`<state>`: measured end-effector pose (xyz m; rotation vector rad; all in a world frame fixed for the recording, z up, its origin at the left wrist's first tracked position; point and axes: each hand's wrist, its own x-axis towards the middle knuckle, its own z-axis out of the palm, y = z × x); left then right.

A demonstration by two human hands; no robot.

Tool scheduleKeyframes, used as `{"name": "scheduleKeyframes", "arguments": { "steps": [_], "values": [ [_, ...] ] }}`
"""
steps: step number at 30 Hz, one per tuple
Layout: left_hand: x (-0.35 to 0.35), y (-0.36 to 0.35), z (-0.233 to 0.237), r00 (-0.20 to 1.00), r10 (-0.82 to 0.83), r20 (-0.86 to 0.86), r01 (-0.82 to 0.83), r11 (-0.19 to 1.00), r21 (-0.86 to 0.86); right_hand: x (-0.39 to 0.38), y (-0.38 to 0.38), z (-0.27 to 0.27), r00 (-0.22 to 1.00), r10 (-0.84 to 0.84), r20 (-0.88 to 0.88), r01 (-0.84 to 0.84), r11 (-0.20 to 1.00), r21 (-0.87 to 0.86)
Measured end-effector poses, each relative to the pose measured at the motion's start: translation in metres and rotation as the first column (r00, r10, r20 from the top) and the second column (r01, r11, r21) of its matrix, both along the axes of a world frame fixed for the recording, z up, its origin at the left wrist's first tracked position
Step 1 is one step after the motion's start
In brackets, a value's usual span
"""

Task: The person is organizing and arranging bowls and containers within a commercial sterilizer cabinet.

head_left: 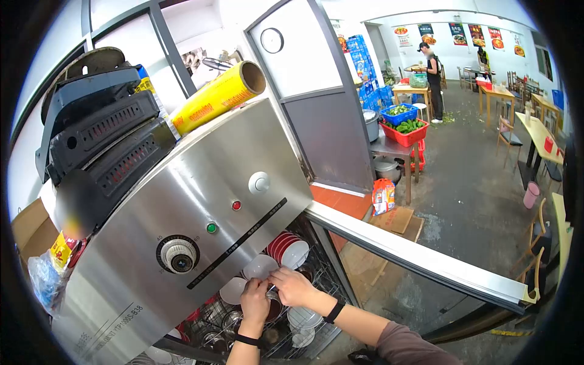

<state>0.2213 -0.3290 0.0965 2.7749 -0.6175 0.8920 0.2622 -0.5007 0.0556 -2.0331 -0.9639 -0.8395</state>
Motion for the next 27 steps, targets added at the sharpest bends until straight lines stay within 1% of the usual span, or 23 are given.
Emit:
{"name": "scheduleKeyframes", "arguments": {
  "steps": [2, 4, 5, 7, 8, 10, 12, 13, 14, 17, 18, 19, 21, 22, 23, 25, 27],
  "values": [
    [0.005, 0.004, -0.005, 0.995, 0.020, -0.100, -0.019, 1.000, 0.018, 0.007, 0.004, -0.007, 1.000, 0.014, 0.014, -0.014, 1.000, -0.028],
    [0.006, 0.006, -0.006, 0.989, 0.041, -0.144, -0.034, 0.998, 0.054, 0.010, 0.009, -0.007, 0.999, 0.035, 0.029, -0.033, 0.998, -0.050],
    [0.006, 0.008, -0.007, 0.984, 0.054, -0.168, -0.043, 0.997, 0.071, 0.014, 0.012, -0.008, 0.999, 0.028, -0.025, -0.030, 0.996, -0.085],
    [0.004, 0.009, -0.003, 0.984, 0.044, -0.172, -0.040, 0.999, 0.026, 0.017, 0.020, -0.010, 0.990, 0.011, -0.142, -0.034, 0.987, -0.157],
    [-0.001, 0.009, -0.001, 0.983, 0.043, -0.180, -0.043, 0.999, 0.001, 0.017, 0.023, -0.013, 0.985, -0.013, -0.171, -0.028, 0.971, -0.238],
    [-0.009, 0.009, 0.005, 0.995, 0.007, -0.101, -0.009, 1.000, -0.019, 0.017, 0.024, 0.005, 0.975, -0.068, -0.213, -0.024, 0.916, -0.400],
    [-0.024, 0.007, 0.017, 0.999, -0.008, -0.044, 0.008, 1.000, -0.018, 0.019, 0.031, 0.009, 0.951, -0.089, -0.297, -0.062, 0.884, -0.464],
    [-0.032, 0.011, 0.019, 0.999, -0.043, -0.030, 0.042, 0.999, -0.021, 0.018, 0.032, 0.023, 0.937, -0.103, -0.333, -0.080, 0.866, -0.494],
    [-0.040, 0.017, 0.018, 0.997, -0.078, -0.012, 0.078, 0.997, -0.021, 0.014, 0.031, 0.038, 0.892, -0.158, -0.423, -0.106, 0.837, -0.537],
    [-0.068, 0.032, 0.021, 0.987, -0.148, 0.066, 0.147, 0.989, 0.019, 0.024, 0.037, 0.049, 0.822, -0.151, -0.549, -0.243, 0.779, -0.579],
    [-0.080, 0.038, 0.021, 0.983, -0.159, 0.090, 0.156, 0.987, 0.039, 0.033, 0.041, 0.046, 0.806, -0.172, -0.566, -0.310, 0.691, -0.653],
    [-0.092, 0.043, 0.021, 0.979, -0.169, 0.113, 0.163, 0.985, 0.058, 0.039, 0.043, 0.046, 0.789, -0.153, -0.594, -0.342, 0.694, -0.634],
    [-0.118, 0.052, 0.020, 0.972, -0.172, 0.160, 0.170, 0.985, 0.027, 0.047, 0.044, 0.046, 0.750, -0.118, -0.651, -0.407, 0.692, -0.596],
    [-0.127, 0.059, 0.024, 0.958, -0.196, 0.209, 0.183, 0.980, 0.081, 0.053, 0.044, 0.050, 0.741, -0.080, -0.667, -0.475, 0.641, -0.603],
    [-0.147, 0.062, 0.026, 0.949, -0.194, 0.249, 0.193, 0.981, 0.030, 0.060, 0.046, 0.056, 0.726, -0.041, -0.686, -0.540, 0.584, -0.606],
    [-0.173, 0.074, 0.028, 0.933, -0.124, 0.339, 0.132, 0.991, -0.002, 0.079, 0.052, 0.065, 0.689, 0.031, -0.724, -0.654, 0.458, -0.603],
    [-0.196, 0.092, 0.024, 0.926, -0.019, 0.377, 0.037, 0.999, -0.039, 0.091, 0.067, 0.022, 0.701, 0.053, -0.711, -0.501, 0.747, -0.438]
  ]
}}
